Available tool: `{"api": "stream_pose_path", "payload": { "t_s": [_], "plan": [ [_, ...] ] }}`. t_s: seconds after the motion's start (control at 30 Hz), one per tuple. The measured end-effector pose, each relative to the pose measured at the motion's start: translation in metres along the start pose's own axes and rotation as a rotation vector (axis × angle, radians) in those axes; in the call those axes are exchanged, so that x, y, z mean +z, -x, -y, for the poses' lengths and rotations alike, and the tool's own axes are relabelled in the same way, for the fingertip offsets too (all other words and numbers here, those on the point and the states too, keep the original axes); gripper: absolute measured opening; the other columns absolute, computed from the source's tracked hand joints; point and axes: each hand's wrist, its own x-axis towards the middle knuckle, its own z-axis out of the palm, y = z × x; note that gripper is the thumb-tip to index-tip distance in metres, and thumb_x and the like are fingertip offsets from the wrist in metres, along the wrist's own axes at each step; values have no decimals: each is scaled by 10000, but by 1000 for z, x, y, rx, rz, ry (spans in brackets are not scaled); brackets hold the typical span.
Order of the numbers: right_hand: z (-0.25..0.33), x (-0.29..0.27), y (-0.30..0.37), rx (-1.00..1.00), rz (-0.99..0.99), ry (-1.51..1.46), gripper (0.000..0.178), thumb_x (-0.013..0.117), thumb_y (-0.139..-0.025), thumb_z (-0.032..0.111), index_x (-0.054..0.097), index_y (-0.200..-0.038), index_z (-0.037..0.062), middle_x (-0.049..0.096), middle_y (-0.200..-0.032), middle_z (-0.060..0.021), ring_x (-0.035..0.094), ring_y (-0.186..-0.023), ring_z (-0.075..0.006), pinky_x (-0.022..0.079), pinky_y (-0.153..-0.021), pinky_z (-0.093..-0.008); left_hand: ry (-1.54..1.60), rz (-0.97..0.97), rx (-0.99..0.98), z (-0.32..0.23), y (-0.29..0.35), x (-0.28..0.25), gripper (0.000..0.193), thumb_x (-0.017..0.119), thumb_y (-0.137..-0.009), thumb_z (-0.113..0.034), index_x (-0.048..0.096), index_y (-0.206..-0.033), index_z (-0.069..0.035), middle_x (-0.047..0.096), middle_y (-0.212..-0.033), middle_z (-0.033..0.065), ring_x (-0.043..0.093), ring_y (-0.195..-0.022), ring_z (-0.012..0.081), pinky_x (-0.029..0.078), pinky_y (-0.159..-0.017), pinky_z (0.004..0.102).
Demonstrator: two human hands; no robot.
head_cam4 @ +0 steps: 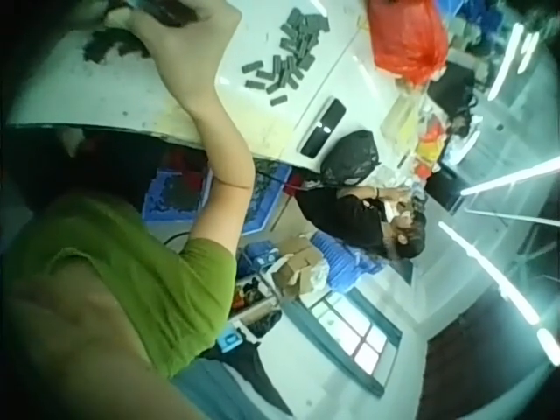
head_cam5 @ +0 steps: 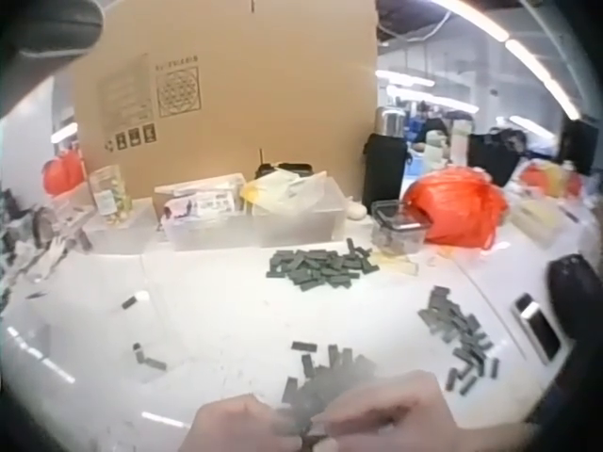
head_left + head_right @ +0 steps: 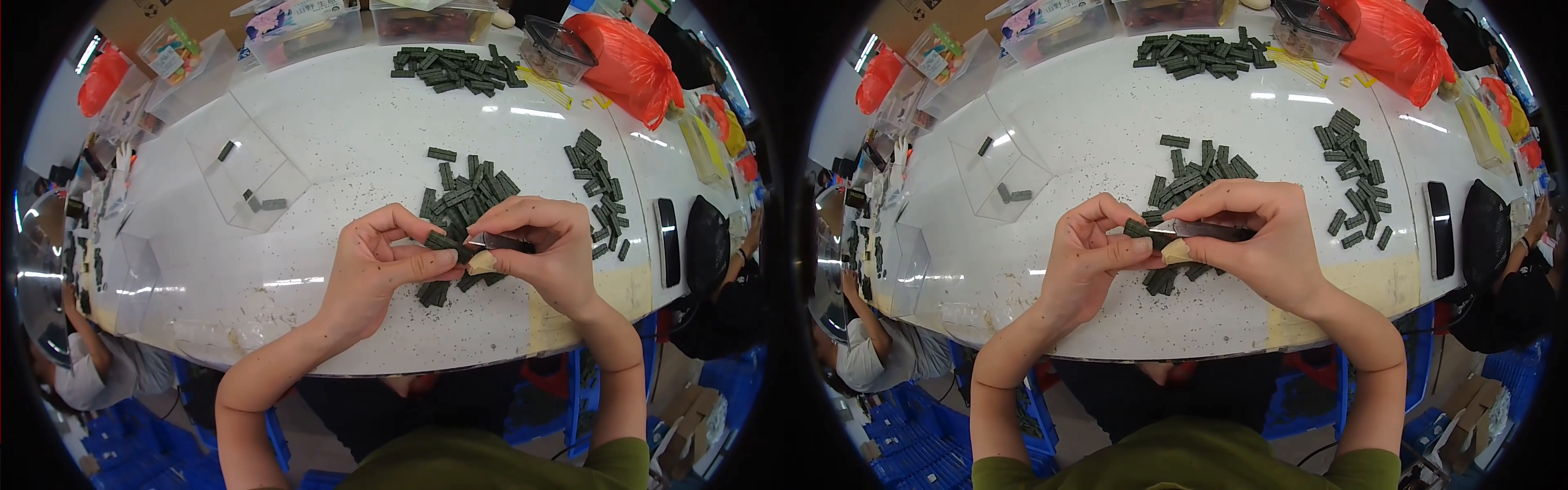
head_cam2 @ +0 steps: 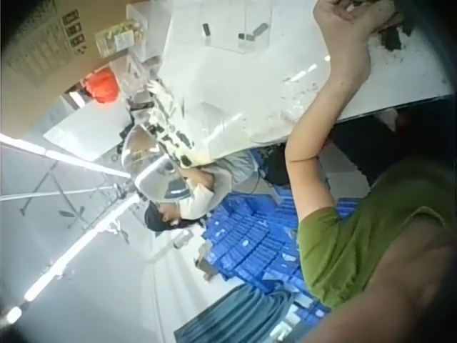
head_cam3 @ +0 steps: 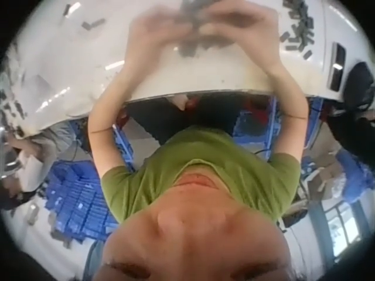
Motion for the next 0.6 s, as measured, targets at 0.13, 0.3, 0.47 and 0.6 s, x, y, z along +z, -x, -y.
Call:
{"api": "stream_pose_path", "payload": {
  "t_s": [0.13,0.3,0.47,0.6],
  "plan": [
    [2,2,1,13,-6,-13,285,714,-602,-133,682,-864,-27,654,-882,-126,594,-697,-134,479,-625,-188,25,19,11,-1,0,1,195,658,-753,102,538,-874,9,650,-871,153,682,-767,238,581,-714,278],
    [3,3,2,7,-8,-28,276,714,-606,-127,684,-860,-21,657,-875,-124,588,-690,-129,472,-607,-186,10,29,42,0,0,2,196,661,-756,94,551,-902,22,654,-858,151,684,-772,237,578,-723,272],
    [0,-3,2,-115,8,90,271,706,-601,-119,690,-849,-9,667,-852,-117,575,-672,-117,453,-581,-182,45,113,-15,-8,-1,2,220,659,-773,57,566,-970,28,651,-841,151,677,-752,221,571,-699,269],
    [0,-5,0,-249,43,214,278,695,-590,-117,696,-843,-1,675,-836,-110,564,-658,-107,435,-561,-179,37,138,-139,-16,-5,1,245,642,-789,12,564,-1021,24,644,-840,138,648,-691,203,547,-635,277]
  ]
}}
